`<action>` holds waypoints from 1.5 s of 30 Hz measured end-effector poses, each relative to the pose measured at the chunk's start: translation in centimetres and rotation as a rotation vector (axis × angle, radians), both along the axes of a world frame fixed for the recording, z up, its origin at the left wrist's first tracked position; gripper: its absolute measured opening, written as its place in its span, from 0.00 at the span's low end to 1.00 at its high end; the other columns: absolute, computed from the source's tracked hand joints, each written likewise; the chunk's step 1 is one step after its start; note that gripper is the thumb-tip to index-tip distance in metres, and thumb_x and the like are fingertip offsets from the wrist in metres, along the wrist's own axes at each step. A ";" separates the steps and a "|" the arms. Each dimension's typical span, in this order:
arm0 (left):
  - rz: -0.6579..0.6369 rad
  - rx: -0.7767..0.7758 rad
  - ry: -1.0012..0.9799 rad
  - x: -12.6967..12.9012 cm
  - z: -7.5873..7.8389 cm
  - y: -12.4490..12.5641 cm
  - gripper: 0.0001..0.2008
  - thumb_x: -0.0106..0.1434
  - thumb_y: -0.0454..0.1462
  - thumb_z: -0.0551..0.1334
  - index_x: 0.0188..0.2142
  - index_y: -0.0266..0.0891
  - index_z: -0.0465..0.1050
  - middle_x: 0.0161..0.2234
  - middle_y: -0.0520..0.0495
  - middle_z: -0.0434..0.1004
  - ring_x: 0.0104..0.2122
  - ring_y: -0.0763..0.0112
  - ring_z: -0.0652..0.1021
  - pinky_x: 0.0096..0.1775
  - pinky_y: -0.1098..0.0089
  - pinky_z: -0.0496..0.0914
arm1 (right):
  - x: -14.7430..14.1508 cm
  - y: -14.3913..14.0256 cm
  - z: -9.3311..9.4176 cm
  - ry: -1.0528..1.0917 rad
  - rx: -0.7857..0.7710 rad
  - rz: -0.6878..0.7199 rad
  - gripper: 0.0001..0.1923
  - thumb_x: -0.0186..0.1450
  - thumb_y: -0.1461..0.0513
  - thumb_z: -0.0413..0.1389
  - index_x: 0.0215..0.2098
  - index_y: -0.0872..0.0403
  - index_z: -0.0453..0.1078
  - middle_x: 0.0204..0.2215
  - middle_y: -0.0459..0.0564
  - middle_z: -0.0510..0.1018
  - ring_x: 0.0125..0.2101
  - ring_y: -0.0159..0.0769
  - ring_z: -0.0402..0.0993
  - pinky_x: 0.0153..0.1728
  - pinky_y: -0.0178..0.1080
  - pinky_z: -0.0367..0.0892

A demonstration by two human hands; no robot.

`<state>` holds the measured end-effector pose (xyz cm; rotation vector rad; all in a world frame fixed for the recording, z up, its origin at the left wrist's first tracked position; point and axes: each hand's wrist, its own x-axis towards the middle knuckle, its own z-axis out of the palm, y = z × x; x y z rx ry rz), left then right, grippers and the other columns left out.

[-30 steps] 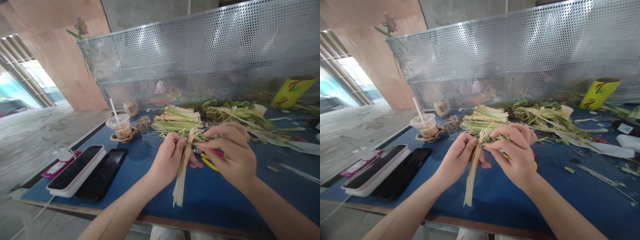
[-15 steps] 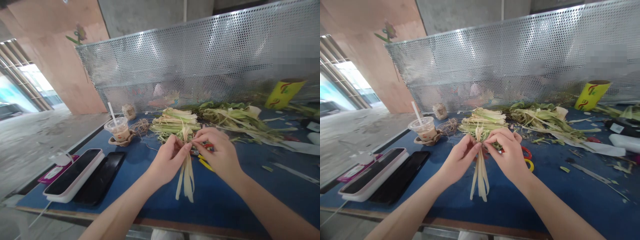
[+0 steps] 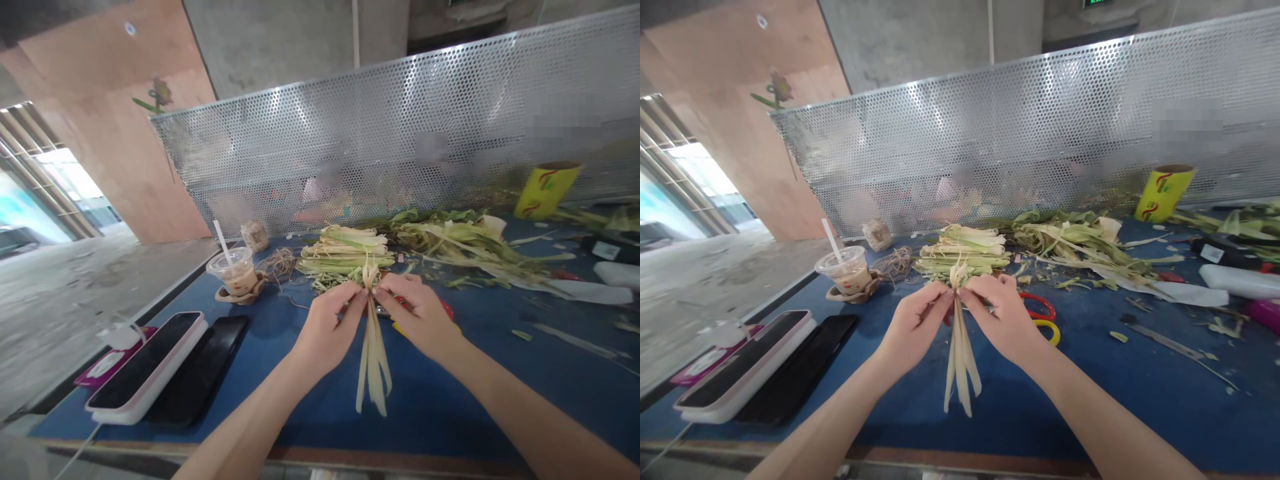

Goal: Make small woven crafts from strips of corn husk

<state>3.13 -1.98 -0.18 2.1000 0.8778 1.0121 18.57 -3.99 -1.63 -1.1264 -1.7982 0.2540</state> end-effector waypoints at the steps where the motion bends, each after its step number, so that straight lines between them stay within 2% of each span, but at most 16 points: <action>1: -0.033 -0.024 -0.034 -0.1 0.1 0.0 0.14 0.63 0.40 0.51 0.23 0.38 0.61 0.22 0.53 0.63 0.24 0.76 0.66 0.29 0.75 0.61 | 0.0 0.0 0.0 0.090 -0.041 0.067 0.14 0.64 0.59 0.46 0.21 0.54 0.58 0.19 0.42 0.62 0.22 0.29 0.58 0.30 0.36 0.54; 6: -0.197 -0.234 -0.391 0.1 -0.3 -0.3 0.15 0.61 0.39 0.53 0.19 0.37 0.61 0.17 0.54 0.60 0.21 0.78 0.63 0.27 0.74 0.59 | -0.4 -0.3 -0.2 0.548 -0.225 0.342 0.17 0.62 0.58 0.49 0.17 0.54 0.56 0.15 0.40 0.57 0.17 0.25 0.52 0.20 0.32 0.51; 11: -0.225 -0.435 -0.647 1.0 -0.6 -1.2 0.15 0.56 0.38 0.56 0.16 0.37 0.57 0.15 0.55 0.55 0.19 0.78 0.59 0.26 0.73 0.57 | -1.0 -0.6 -0.3 0.692 -0.267 0.413 0.17 0.61 0.57 0.52 0.17 0.54 0.58 0.14 0.39 0.57 0.17 0.25 0.50 0.19 0.33 0.48; 15: -0.247 -0.450 -0.698 1.1 -0.7 -1.4 0.15 0.56 0.37 0.55 0.16 0.38 0.56 0.15 0.55 0.53 0.18 0.78 0.58 0.25 0.73 0.56 | -1.0 -0.8 -0.2 0.740 -0.297 0.406 0.17 0.61 0.56 0.52 0.17 0.54 0.58 0.14 0.39 0.56 0.16 0.25 0.48 0.19 0.33 0.47; 17: -0.249 -0.369 -0.651 0.8 -0.8 -1.3 0.16 0.58 0.37 0.54 0.16 0.38 0.56 0.15 0.55 0.54 0.19 0.77 0.58 0.25 0.73 0.56 | -1.0 -0.7 -0.1 0.728 -0.289 0.403 0.18 0.61 0.56 0.52 0.17 0.54 0.58 0.14 0.39 0.56 0.16 0.25 0.49 0.19 0.33 0.47; 19: -0.199 -0.189 -0.524 0.4 -0.7 -1.1 0.15 0.61 0.37 0.52 0.17 0.38 0.58 0.17 0.54 0.56 0.20 0.76 0.60 0.27 0.72 0.57 | -1.1 -0.4 -0.1 0.690 -0.262 0.396 0.18 0.61 0.56 0.51 0.16 0.54 0.58 0.14 0.40 0.58 0.17 0.25 0.52 0.20 0.32 0.50; 22: -0.040 0.165 -0.308 0.1 -0.6 -0.7 0.12 0.61 0.35 0.51 0.21 0.38 0.63 0.26 0.49 0.64 0.28 0.73 0.66 0.34 0.72 0.60 | -1.3 0.2 0.2 0.654 -0.218 0.367 0.17 0.60 0.57 0.51 0.16 0.54 0.57 0.13 0.40 0.59 0.16 0.26 0.55 0.20 0.32 0.54; 24: 0.046 0.235 -0.261 0.2 -0.6 -0.5 0.11 0.62 0.35 0.51 0.24 0.38 0.64 0.30 0.49 0.65 0.32 0.72 0.67 0.36 0.72 0.61 | -1.5 0.4 0.4 0.653 -0.202 0.338 0.15 0.60 0.57 0.50 0.18 0.53 0.57 0.14 0.39 0.59 0.16 0.26 0.56 0.20 0.32 0.55; 28: 0.153 -0.100 -0.423 0.9 -0.8 -0.1 0.11 0.62 0.39 0.51 0.24 0.38 0.60 0.22 0.54 0.61 0.24 0.76 0.65 0.28 0.75 0.62 | -1.6 0.0 0.8 0.414 -0.043 0.122 0.11 0.60 0.61 0.50 0.21 0.53 0.60 0.18 0.42 0.63 0.20 0.28 0.59 0.23 0.33 0.57; 30: 0.118 -0.263 -0.506 1.2 -1.0 0.0 0.13 0.61 0.41 0.52 0.23 0.38 0.58 0.19 0.57 0.58 0.20 0.78 0.63 0.23 0.76 0.60 | -1.7 -0.3 0.7 0.200 0.154 0.020 0.08 0.60 0.64 0.49 0.23 0.53 0.61 0.21 0.44 0.66 0.23 0.30 0.61 0.26 0.34 0.59; 32: 0.060 -0.361 -0.557 1.3 -1.0 0.1 0.13 0.60 0.42 0.54 0.22 0.38 0.57 0.17 0.58 0.57 0.16 0.80 0.61 0.20 0.77 0.58 | -1.8 -0.5 0.3 0.096 0.276 0.015 0.04 0.59 0.64 0.51 0.26 0.52 0.61 0.24 0.45 0.68 0.25 0.30 0.63 0.27 0.34 0.62; 34: 0.027 -0.419 -0.611 1.3 -1.1 0.2 0.14 0.59 0.42 0.55 0.22 0.38 0.57 0.16 0.59 0.58 0.15 0.81 0.61 0.18 0.78 0.58 | -2.0 -0.5 -0.2 0.183 0.253 0.047 0.06 0.57 0.63 0.54 0.29 0.51 0.59 0.26 0.44 0.68 0.25 0.30 0.64 0.26 0.34 0.64; 37: -0.012 -0.459 -0.673 1.3 -1.3 0.2 0.13 0.59 0.43 0.55 0.23 0.38 0.58 0.15 0.59 0.60 0.13 0.81 0.63 0.17 0.78 0.58 | -2.4 -0.2 -0.7 0.460 0.061 0.133 0.10 0.57 0.63 0.55 0.33 0.50 0.57 0.26 0.43 0.67 0.23 0.29 0.67 0.24 0.34 0.67; 40: -0.062 -0.528 -0.676 1.4 -1.3 0.2 0.13 0.58 0.44 0.55 0.24 0.38 0.59 0.14 0.59 0.63 0.11 0.81 0.64 0.15 0.78 0.57 | -2.5 0.1 -0.9 0.537 -0.093 0.234 0.07 0.58 0.62 0.54 0.34 0.52 0.61 0.26 0.45 0.70 0.23 0.30 0.70 0.24 0.35 0.70; 42: -0.078 -0.582 -0.662 1.5 -1.2 0.2 0.13 0.57 0.44 0.56 0.24 0.38 0.58 0.14 0.58 0.64 0.10 0.81 0.64 0.14 0.78 0.56 | -2.2 0.2 -0.9 0.478 -0.073 0.199 0.03 0.59 0.62 0.54 0.32 0.52 0.65 0.27 0.47 0.71 0.25 0.32 0.71 0.26 0.36 0.70; 45: -0.098 -0.629 -0.640 1.7 -1.3 0.1 0.14 0.56 0.45 0.56 0.23 0.38 0.57 0.14 0.57 0.65 0.09 0.82 0.63 0.14 0.78 0.56 | -1.5 0.3 -0.7 0.316 0.077 0.089 0.03 0.59 0.63 0.54 0.29 0.52 0.70 0.28 0.48 0.73 0.30 0.35 0.71 0.29 0.36 0.69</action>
